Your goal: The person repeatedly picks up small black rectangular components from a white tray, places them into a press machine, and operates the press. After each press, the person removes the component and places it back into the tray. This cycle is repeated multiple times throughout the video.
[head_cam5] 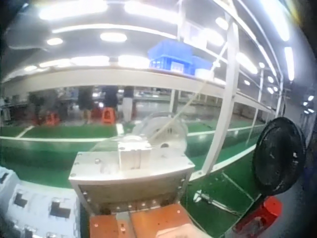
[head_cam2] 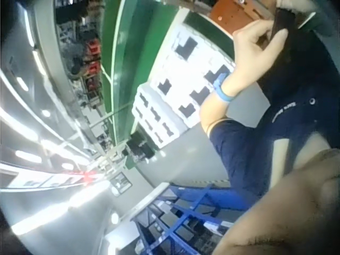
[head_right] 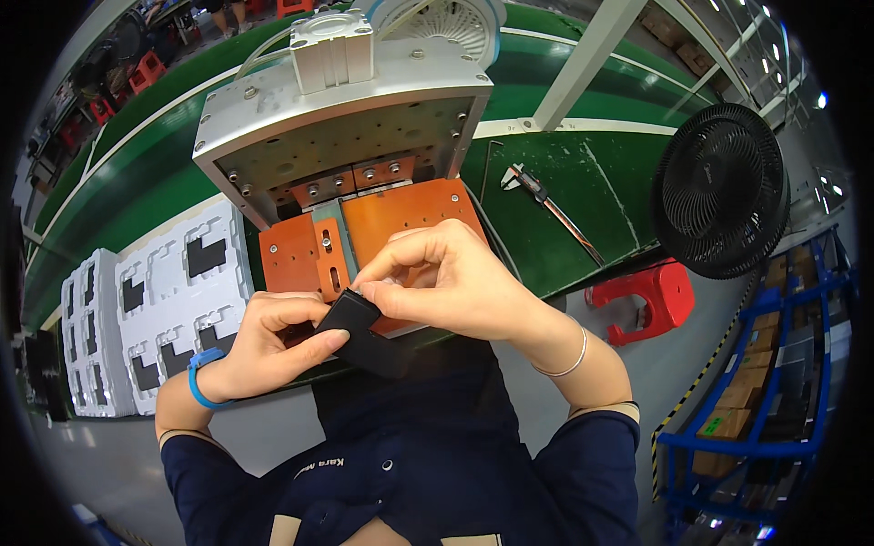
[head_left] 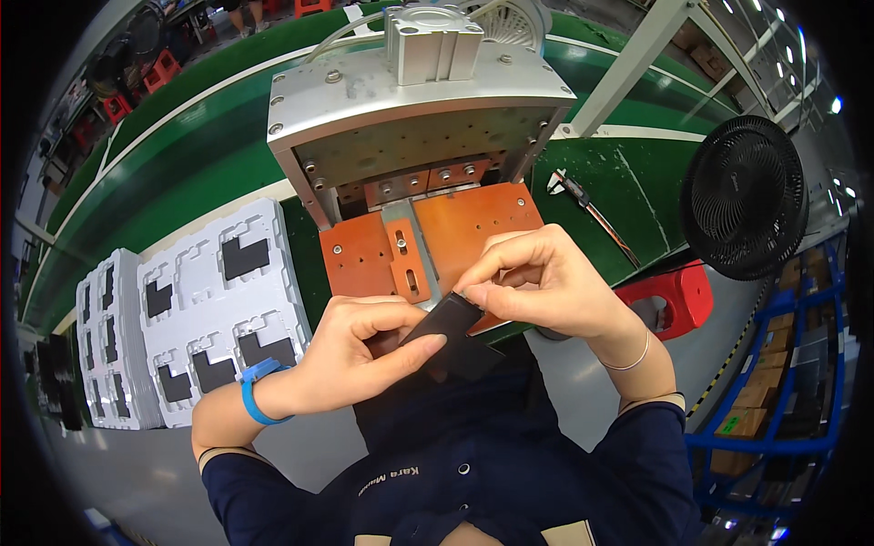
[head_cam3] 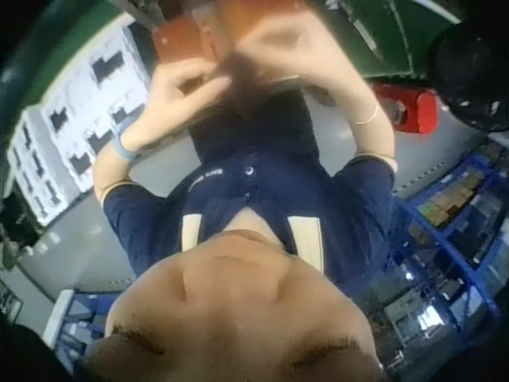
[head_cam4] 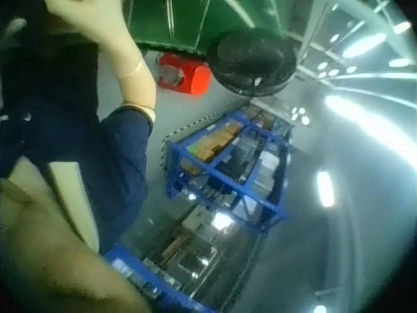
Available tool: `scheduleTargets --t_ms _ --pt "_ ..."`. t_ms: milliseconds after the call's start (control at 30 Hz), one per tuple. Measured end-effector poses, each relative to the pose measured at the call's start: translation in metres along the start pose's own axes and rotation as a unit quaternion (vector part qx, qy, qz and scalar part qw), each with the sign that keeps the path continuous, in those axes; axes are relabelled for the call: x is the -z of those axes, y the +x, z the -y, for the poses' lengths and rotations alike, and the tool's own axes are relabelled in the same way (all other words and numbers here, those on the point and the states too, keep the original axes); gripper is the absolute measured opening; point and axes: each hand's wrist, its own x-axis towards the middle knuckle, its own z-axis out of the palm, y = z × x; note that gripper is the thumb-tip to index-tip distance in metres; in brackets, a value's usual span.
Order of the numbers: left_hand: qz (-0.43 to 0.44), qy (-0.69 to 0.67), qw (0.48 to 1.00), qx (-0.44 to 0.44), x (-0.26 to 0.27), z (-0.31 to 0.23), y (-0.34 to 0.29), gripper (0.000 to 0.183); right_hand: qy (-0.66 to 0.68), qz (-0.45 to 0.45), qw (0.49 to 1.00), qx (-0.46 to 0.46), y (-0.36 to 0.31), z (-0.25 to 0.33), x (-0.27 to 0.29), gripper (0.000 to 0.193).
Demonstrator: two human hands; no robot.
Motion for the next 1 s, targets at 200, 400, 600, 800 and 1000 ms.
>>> scheduleTargets --t_ms 200,400,600,800,1000 --pt "0.018 0.001 1.000 0.008 -0.002 0.005 -0.001 0.011 -0.042 -0.013 0.999 0.012 -0.005 -0.002 0.002 0.010" --pt "0.032 0.020 0.999 0.015 0.001 0.004 0.001 0.012 -0.084 -0.012 0.996 0.039 -0.006 -0.001 0.003 0.008" --pt "0.036 0.029 0.999 0.015 0.003 0.005 0.001 0.013 0.062 0.023 0.997 -0.030 0.001 -0.006 0.009 0.010" --pt "0.036 0.030 0.999 0.021 0.003 0.005 0.001 0.013 0.046 0.047 0.997 -0.040 0.001 -0.009 0.009 0.009" --pt "0.033 0.000 0.999 0.042 0.003 0.004 0.003 0.012 -0.045 0.011 0.998 0.030 -0.001 -0.010 0.009 0.006"
